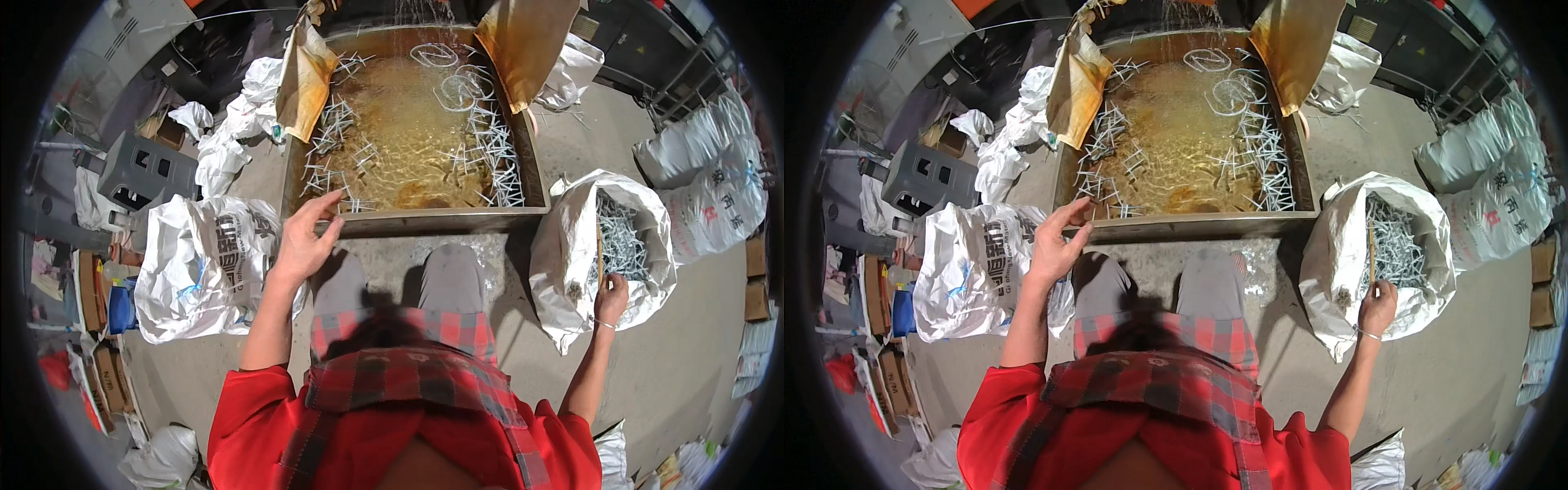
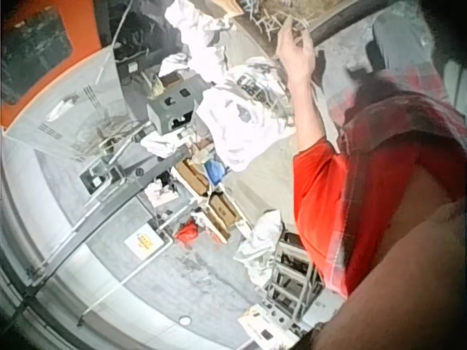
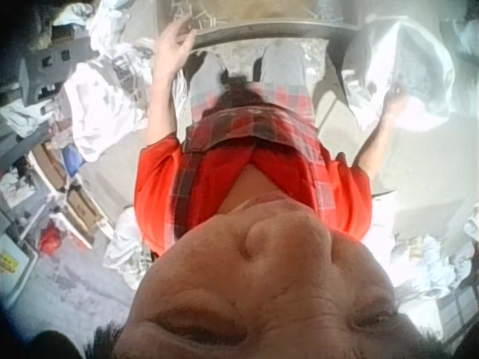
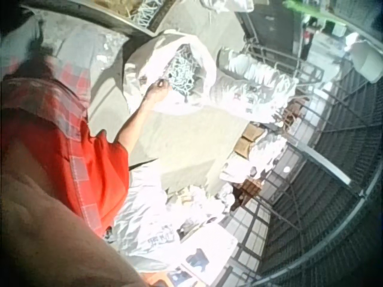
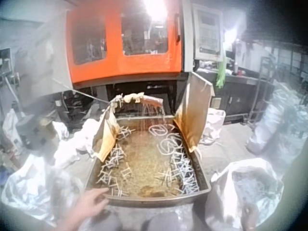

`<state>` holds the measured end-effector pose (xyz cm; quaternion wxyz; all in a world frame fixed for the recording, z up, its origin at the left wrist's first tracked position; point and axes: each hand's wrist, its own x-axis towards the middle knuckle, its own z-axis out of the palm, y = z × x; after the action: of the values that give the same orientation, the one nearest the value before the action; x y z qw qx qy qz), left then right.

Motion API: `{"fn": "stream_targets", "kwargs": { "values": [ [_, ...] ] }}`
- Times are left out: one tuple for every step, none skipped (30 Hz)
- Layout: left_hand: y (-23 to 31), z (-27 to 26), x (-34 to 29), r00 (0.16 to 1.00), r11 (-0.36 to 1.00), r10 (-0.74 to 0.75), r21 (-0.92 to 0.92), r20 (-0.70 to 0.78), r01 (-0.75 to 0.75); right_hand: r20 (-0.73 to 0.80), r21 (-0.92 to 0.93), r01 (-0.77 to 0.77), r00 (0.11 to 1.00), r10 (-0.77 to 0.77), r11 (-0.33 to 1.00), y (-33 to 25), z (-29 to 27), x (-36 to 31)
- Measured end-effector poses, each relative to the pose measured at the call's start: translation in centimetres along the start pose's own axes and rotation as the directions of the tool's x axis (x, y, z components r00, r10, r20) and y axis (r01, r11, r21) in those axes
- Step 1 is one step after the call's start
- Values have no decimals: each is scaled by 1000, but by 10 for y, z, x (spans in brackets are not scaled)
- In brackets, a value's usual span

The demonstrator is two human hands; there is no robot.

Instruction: The person gathers gray cables from a tray, coils them by hand, and places them into a white sack. They then use green zip ties to secure the bundles inside the sack.

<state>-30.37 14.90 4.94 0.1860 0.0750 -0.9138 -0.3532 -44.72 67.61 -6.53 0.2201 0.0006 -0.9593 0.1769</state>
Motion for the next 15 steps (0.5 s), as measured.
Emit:
{"fn": "stream_targets", "kwargs": {
  "values": [
    [-9,6,2,1000,1000,-13,-24,12,13,10,0,-40,999,40,999,-2,-7,-3],
    [-11,13,3,1000,998,-23,-61,6,24,15,-7,-77,997,77,997,-5,-18,-5],
    [-10,21,5,999,994,-34,-100,2,34,9,-28,-92,996,93,995,-4,-26,-7],
    [-12,29,7,999,989,-46,-138,-1,45,-7,-22,-51,999,51,998,-1,-32,-10],
    [-20,40,8,997,981,-76,-180,5,75,-5,28,-38,999,38,999,-11,-42,-9],
    [-24,52,10,996,981,-92,-171,23,94,1,80,-23,1000,23,997,-27,-48,-9],
    [-26,64,13,995,979,-95,-177,44,101,-40,201,-7,999,15,980,-44,-46,-8],
    [-29,76,15,993,977,-103,-181,59,112,24,306,-56,998,51,950,-76,-50,-4],
    [-40,94,18,986,972,-133,-180,97,149,-38,377,111,994,-105,920,-93,-38,-3],
    [-43,108,22,980,971,-161,-159,120,179,2,392,207,974,-226,896,-117,-28,0],
    [-52,123,23,979,973,-155,-148,131,174,125,500,173,955,-268,849,-165,-27,4],
    [-61,137,28,980,977,-136,-146,146,157,162,552,212,921,-353,807,-189,-6,3],
    [-73,150,29,975,972,-147,-161,165,173,137,507,362,862,-488,782,-223,10,3],
    [-89,164,29,968,970,-167,-146,185,195,148,573,414,797,-586,707,-248,34,1],
    [-102,173,30,953,970,-180,-119,243,214,122,641,454,735,-667,619,-270,59,-4]
  ]
}}
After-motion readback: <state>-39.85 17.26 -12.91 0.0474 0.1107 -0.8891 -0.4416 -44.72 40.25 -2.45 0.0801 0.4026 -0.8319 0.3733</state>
